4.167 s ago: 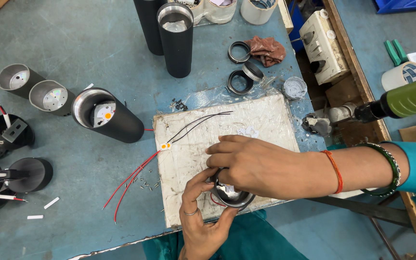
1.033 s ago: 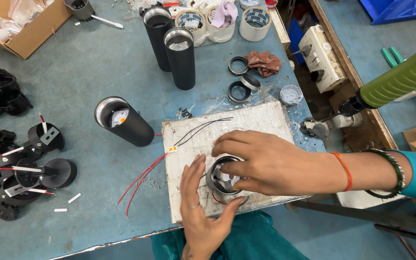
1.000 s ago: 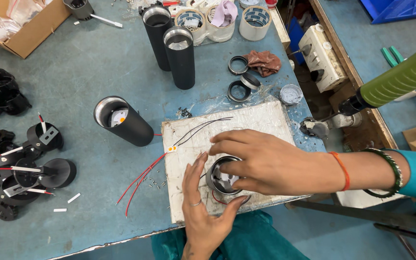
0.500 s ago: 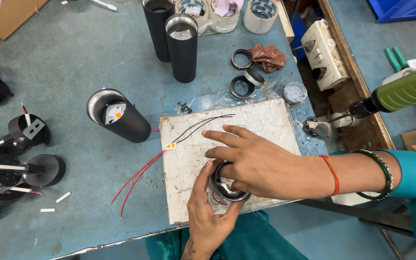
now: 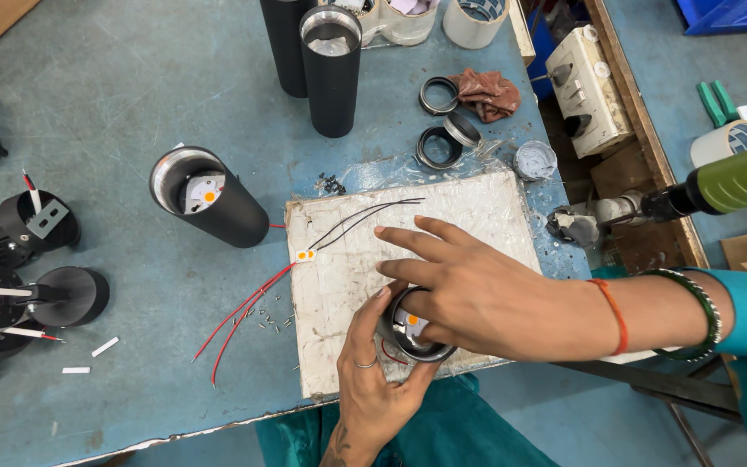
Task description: The person assembles small electronic components inside a cylindrical metal housing. They insert a white plastic piece and a small yellow component, then repeatedly press and adjust the parts by hand to secure them within the housing.
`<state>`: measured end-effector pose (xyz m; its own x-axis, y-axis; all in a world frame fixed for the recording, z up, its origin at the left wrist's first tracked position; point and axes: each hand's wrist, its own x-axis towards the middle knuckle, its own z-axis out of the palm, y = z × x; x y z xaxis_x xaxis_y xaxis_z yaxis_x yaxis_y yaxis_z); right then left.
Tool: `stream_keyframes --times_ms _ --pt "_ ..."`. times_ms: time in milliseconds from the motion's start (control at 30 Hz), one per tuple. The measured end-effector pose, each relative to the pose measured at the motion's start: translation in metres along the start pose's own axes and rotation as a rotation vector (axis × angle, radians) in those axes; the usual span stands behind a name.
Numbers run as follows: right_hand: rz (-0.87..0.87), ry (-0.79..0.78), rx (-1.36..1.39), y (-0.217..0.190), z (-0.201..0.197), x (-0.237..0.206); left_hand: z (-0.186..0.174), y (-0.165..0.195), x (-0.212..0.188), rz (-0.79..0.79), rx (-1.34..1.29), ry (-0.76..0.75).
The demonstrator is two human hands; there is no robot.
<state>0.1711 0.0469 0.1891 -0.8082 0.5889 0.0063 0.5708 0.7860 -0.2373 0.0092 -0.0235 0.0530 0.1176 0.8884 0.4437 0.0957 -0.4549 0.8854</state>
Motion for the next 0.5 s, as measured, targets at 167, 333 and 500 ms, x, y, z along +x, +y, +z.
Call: stream_keyframes --times_ms 167,333,500 --pt "-0.029 -0.022 -0.054 -0.0018 -0.0045 -0.001 0.0017 -0.002 0.0003 -0.008 0.015 0.0" --pt "-0.033 -0.047 -0.054 -0.0034 -0.0057 0.0014 0.0021 -0.003 -0.0006 -0.019 0.02 0.004" --pt "-0.037 -0.037 -0.052 -0.0023 -0.0038 0.0025 0.0016 -0.0041 -0.0007 -0.013 0.016 0.002"
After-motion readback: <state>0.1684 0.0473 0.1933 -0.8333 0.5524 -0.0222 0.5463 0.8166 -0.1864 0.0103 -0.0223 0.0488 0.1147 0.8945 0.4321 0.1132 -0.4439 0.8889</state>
